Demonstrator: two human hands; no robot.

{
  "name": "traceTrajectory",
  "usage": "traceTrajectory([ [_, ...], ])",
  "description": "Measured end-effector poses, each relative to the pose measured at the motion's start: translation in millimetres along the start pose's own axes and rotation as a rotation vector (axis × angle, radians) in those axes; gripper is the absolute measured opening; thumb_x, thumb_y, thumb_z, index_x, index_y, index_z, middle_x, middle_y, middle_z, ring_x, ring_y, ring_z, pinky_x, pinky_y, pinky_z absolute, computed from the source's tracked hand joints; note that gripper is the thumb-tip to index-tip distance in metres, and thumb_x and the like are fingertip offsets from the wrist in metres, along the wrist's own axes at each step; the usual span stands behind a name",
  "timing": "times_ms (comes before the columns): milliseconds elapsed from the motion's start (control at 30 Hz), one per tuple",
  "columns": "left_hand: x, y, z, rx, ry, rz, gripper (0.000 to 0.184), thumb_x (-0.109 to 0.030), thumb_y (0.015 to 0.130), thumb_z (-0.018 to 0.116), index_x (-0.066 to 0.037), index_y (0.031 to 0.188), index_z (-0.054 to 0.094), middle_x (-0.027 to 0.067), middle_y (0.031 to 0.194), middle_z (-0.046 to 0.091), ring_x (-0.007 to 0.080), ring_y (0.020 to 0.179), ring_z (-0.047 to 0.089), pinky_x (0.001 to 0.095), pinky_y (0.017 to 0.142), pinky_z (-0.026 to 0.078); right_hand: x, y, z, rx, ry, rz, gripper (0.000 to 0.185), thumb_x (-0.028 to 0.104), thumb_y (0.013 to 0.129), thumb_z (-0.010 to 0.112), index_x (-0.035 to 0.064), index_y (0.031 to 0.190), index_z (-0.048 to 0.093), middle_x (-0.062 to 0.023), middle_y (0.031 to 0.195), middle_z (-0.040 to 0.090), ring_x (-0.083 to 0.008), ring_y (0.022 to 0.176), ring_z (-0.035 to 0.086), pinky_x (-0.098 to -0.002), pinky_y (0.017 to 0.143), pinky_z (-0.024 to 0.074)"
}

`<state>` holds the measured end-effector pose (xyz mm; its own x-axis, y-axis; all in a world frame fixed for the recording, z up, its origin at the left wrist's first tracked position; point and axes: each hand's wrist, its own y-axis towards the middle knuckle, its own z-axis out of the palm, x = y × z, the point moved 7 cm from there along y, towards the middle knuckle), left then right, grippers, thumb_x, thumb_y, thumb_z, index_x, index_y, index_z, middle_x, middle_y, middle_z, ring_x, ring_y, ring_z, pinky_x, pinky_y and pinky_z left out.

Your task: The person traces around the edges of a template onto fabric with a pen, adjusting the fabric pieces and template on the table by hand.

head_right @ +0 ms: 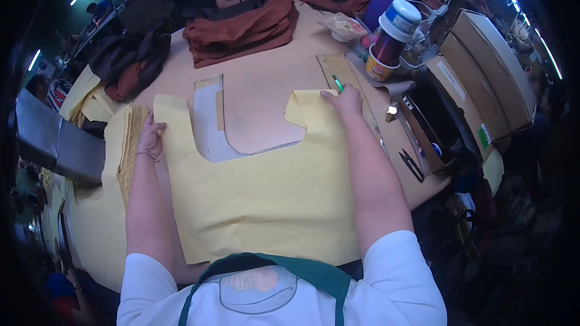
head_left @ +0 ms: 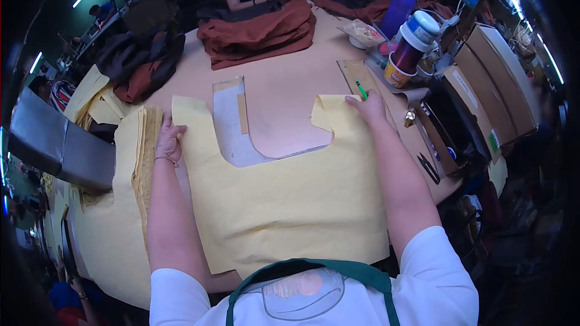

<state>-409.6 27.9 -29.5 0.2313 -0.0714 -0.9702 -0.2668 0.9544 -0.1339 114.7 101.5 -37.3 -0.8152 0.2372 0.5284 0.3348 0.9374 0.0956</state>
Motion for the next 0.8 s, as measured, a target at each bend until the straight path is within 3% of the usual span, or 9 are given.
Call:
traceTrajectory([
  [133, 26.7, 2.9, -19.3, -0.216, 0.124, -0.169, 0.072, -0.008, 0.078, 0.056, -0.003, 0.134, 0.012, 0.0192, 0.116, 0.046, 0.0259, 0.097, 0.054, 0.0326, 0.080, 0.047, -2.5, 7.0, 9.1, 0.284, -0.034, 0.134, 0.050, 0.037, 0.063, 0.071, -0.0030, 0.092, 0.059, -0.0136, 0.078, 0.061, -0.0225, 0.071, 0.060, -0.0333, 0.064, 0.0461],
  [233, 32.6, 12.8, -25.5, -0.203, 0.098, -0.190, 0.074, -0.019, 0.079, 0.060, 0.000, 0.134, 0.014, 0.0230, 0.128, 0.034, 0.0297, 0.107, 0.048, 0.0351, 0.083, 0.045, 3.9, 5.4, 15.0, 0.444, 0.116, 0.142, 0.033, 0.019, 0.068, 0.069, -0.0020, 0.092, 0.060, -0.0101, 0.080, 0.062, -0.0169, 0.067, 0.059, -0.0304, 0.062, 0.0463],
  [300, 27.7, 14.5, -26.7, -0.253, 0.201, -0.147, 0.073, -0.009, 0.073, 0.063, 0.001, 0.132, 0.020, 0.0198, 0.124, 0.042, 0.0268, 0.104, 0.050, 0.0325, 0.084, 0.044, 15.1, 4.8, 18.3, 0.611, 0.276, -0.025, 0.027, 0.007, 0.072, 0.062, 0.0004, 0.098, 0.059, -0.0058, 0.083, 0.062, -0.0148, 0.069, 0.059, -0.0291, 0.064, 0.0462],
  [400, 30.1, 22.4, -25.9, -0.237, 0.440, -0.071, 0.074, 0.002, 0.067, 0.062, 0.000, 0.130, 0.024, 0.0163, 0.116, 0.049, 0.0233, 0.100, 0.052, 0.0295, 0.083, 0.044, 41.3, -10.1, 8.2, 0.829, 0.671, -0.058, 0.043, 0.001, 0.072, 0.059, 0.0032, 0.113, 0.050, -0.0045, 0.095, 0.060, -0.0130, 0.078, 0.058, -0.0268, 0.068, 0.0456],
  [533, 32.0, 35.2, -26.7, -0.308, 0.647, 0.089, 0.075, 0.006, 0.064, 0.059, -0.002, 0.130, 0.025, 0.0144, 0.108, 0.054, 0.0217, 0.095, 0.055, 0.0276, 0.081, 0.044, 53.8, -0.4, -20.4, 0.506, 1.119, -0.279, 0.068, -0.002, 0.069, 0.059, 0.0079, 0.130, 0.031, -0.0045, 0.105, 0.052, -0.0101, 0.081, 0.052, -0.0221, 0.067, 0.0436],
  [567, 32.5, 35.2, -26.1, -0.318, 0.666, 0.165, 0.075, 0.006, 0.064, 0.059, -0.002, 0.130, 0.025, 0.0147, 0.106, 0.054, 0.0219, 0.094, 0.055, 0.0275, 0.080, 0.044, 20.1, 17.0, -16.0, 0.310, 0.682, -0.197, 0.069, 0.001, 0.070, 0.060, 0.0098, 0.131, 0.030, -0.0042, 0.102, 0.052, -0.0102, 0.076, 0.051, -0.0229, 0.067, 0.0434],
  [633, 29.9, 29.6, -18.6, -0.293, 0.459, 0.234, 0.077, 0.004, 0.065, 0.061, -0.003, 0.131, 0.022, 0.0158, 0.103, 0.055, 0.0219, 0.092, 0.056, 0.0277, 0.081, 0.044, 0.5, 15.9, -11.9, 0.153, 0.508, -0.159, 0.067, 0.004, 0.070, 0.062, 0.0096, 0.130, 0.034, -0.0052, 0.091, 0.054, -0.0116, 0.079, 0.051, -0.0245, 0.069, 0.0426],
  [733, 15.1, -0.2, -6.5, -0.364, 0.654, 0.326, 0.078, -0.003, 0.068, 0.064, -0.002, 0.132, 0.019, 0.0210, 0.117, 0.045, 0.0251, 0.103, 0.050, 0.0321, 0.088, 0.040, -24.1, -1.9, -27.3, 0.033, 0.510, -0.043, 0.051, 0.008, 0.071, 0.063, 0.0049, 0.119, 0.046, -0.0090, 0.085, 0.056, -0.0168, 0.078, 0.054, -0.0285, 0.071, 0.0436],
  [800, 13.6, -37.5, -5.3, -0.357, 0.764, 0.336, 0.074, -0.014, 0.071, 0.065, -0.001, 0.131, 0.023, 0.0231, 0.127, 0.034, 0.0296, 0.112, 0.041, 0.0359, 0.092, 0.035, -40.8, -25.6, -48.7, -0.046, 0.320, -0.151, 0.039, 0.010, 0.072, 0.063, 0.0020, 0.109, 0.052, -0.0120, 0.084, 0.057, -0.0221, 0.080, 0.055, -0.0317, 0.072, 0.0437],
])
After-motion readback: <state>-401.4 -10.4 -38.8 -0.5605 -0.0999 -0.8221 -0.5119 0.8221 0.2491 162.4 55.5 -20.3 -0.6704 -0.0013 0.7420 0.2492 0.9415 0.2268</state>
